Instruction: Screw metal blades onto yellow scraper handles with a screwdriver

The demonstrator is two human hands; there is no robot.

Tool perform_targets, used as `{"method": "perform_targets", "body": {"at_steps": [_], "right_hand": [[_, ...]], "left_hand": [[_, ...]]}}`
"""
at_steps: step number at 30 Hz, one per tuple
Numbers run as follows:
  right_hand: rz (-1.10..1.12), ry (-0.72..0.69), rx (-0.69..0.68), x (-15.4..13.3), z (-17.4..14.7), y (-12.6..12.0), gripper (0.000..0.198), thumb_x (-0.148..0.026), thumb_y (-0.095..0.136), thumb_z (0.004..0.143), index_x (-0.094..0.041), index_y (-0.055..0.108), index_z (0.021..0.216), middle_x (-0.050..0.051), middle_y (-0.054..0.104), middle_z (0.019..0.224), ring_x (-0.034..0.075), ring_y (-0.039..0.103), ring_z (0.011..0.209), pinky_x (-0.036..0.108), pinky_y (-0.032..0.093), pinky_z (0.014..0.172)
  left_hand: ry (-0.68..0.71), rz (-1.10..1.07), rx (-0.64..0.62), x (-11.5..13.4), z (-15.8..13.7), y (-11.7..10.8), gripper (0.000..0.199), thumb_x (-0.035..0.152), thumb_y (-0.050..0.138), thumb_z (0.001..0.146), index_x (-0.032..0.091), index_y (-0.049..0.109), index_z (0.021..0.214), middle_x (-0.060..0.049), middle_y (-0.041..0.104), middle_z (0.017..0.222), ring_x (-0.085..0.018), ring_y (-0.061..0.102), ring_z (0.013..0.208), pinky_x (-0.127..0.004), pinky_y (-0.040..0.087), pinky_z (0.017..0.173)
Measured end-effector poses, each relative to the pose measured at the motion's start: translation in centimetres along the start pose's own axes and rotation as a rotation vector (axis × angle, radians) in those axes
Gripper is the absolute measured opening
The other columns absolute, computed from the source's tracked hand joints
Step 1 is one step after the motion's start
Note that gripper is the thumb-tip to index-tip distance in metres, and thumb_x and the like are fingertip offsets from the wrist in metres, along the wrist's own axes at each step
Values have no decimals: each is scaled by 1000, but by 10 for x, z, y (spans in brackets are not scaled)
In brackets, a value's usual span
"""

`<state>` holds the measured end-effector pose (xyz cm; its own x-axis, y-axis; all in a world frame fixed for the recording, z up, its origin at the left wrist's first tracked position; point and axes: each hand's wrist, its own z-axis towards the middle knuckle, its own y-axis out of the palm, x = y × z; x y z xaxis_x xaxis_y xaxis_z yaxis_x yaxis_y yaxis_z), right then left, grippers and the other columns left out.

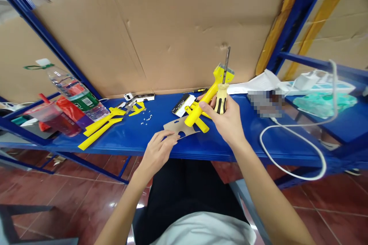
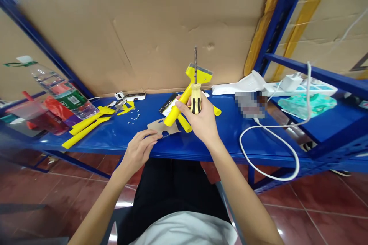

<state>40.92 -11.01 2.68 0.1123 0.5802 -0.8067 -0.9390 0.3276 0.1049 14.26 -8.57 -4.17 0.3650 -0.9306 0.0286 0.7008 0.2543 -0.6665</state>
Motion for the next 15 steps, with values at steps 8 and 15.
{"method": "perform_targets", "body": {"at_steps": [8,15], "right_hand": [[-244,-15,-117,3,-6,10,41,-62,83,93,-26,68,105,8,77,118,28,69,97,44,56,88],[-404,-40,-244,9,-10,17,46,-67,74,98,-27,56,86,1,64,80,22,55,72,37,45,72]], "left_hand": [[-153,-145,-63,4,-7,2,37,17,70,105,34,77,137,-7,84,129,-30,73,131,-56,60,111],[-132,-167,107,7,-13,2,39,10,63,107,30,76,138,-8,84,122,-26,76,119,-45,66,99]]}}
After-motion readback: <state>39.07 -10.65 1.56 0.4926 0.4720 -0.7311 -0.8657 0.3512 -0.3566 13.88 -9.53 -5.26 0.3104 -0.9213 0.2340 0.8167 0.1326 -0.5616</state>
